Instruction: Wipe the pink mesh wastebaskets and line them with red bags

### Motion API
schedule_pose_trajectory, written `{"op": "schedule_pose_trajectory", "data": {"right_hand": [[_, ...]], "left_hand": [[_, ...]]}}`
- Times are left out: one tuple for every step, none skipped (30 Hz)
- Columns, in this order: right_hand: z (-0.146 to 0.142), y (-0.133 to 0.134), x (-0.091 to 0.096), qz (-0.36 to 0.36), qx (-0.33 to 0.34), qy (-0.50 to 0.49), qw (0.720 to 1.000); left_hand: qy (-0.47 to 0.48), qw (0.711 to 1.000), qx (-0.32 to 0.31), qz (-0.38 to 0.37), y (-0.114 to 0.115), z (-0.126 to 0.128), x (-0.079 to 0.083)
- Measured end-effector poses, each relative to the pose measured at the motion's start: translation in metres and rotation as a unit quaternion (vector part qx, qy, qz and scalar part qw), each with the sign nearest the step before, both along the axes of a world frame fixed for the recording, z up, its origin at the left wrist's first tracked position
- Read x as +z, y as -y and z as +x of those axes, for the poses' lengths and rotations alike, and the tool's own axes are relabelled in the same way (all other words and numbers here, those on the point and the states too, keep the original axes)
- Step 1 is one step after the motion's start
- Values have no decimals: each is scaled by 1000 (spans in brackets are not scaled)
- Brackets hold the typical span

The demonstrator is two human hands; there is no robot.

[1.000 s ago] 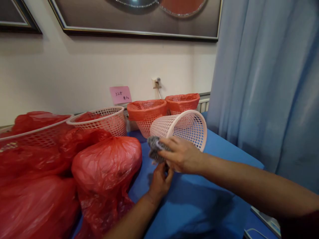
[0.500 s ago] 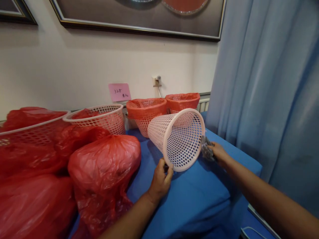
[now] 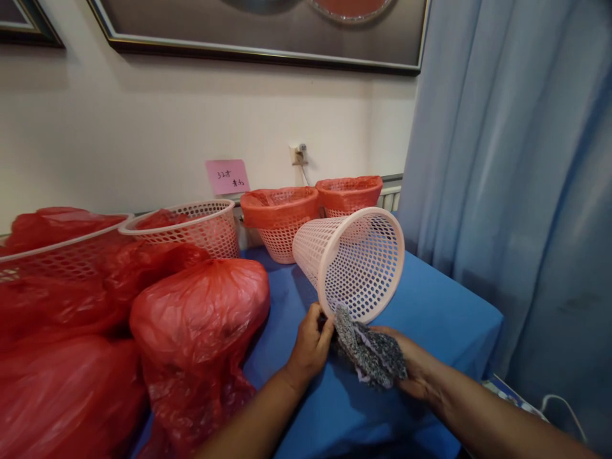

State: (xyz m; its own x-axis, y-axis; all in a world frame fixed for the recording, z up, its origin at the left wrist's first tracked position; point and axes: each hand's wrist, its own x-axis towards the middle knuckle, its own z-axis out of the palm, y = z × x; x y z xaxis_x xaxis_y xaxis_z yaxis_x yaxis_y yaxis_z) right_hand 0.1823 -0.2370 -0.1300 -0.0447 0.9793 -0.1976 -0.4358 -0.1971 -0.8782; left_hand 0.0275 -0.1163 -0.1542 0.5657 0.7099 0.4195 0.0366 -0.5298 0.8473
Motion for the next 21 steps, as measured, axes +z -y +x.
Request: {"op": "schedule_pose_trajectory", "data": {"right_hand": [[2, -1, 6, 8, -3, 0, 1000], [6, -3, 13, 13, -10, 3, 1000], [12, -5, 21, 17, -24, 10, 1000], [18, -8, 30, 27, -46, 22, 998], [27, -12, 40, 44, -78, 38, 995], [36, -17, 51, 72, -124, 59, 988], [48, -23, 63, 110, -183, 88, 973], [60, -31, 75, 154, -252, 125, 947], [74, -40, 88, 199, -324, 175, 908], [87, -50, 100, 241, -398, 243, 851], [99, -61, 111, 268, -448, 317, 792], [109, -72, 122, 285, -480, 384, 736], [117, -83, 131, 295, -490, 440, 692], [120, -92, 137, 304, -484, 488, 659], [120, -98, 141, 317, -464, 528, 637], [115, -101, 143, 337, -430, 564, 620], [106, -101, 141, 361, -389, 597, 602], [95, -98, 135, 389, -344, 627, 581], [81, -92, 127, 416, -297, 655, 557], [66, -84, 115, 440, -249, 680, 531], [52, -74, 101, 458, -207, 698, 510]], "left_hand": [[5, 1000, 0, -5, -1, -1, 1], [11, 1000, 0, -11, -2, -1, 3], [16, 1000, 3, -17, -3, -2, 4], [20, 999, 11, -23, -3, -3, 6], [23, 999, 20, -30, -4, -3, 7], [27, 998, 28, -40, -4, -4, 8], [31, 998, 33, -53, -4, -4, 9], [38, 996, 32, -68, -4, -4, 9], [49, 995, 26, -86, -4, -4, 9], [62, 992, 14, -105, -4, -4, 9], [77, 989, -2, -123, -4, -4, 8], [93, 986, -19, -140, -4, -3, 8], [111, 981, -34, -156, -5, -2, 7], [127, 976, -49, -171, -5, -2, 7], [143, 970, -60, -185, -5, -1, 7], [158, 965, -69, -199, -5, 0, 8], [172, 959, -75, -213, -6, 0, 9], [185, 953, -78, -228, -6, 0, 10], [197, 946, -81, -244, -7, 0, 12], [209, 938, -81, -263, -8, 0, 13], [223, 930, -77, -283, -8, -1, 14]]}}
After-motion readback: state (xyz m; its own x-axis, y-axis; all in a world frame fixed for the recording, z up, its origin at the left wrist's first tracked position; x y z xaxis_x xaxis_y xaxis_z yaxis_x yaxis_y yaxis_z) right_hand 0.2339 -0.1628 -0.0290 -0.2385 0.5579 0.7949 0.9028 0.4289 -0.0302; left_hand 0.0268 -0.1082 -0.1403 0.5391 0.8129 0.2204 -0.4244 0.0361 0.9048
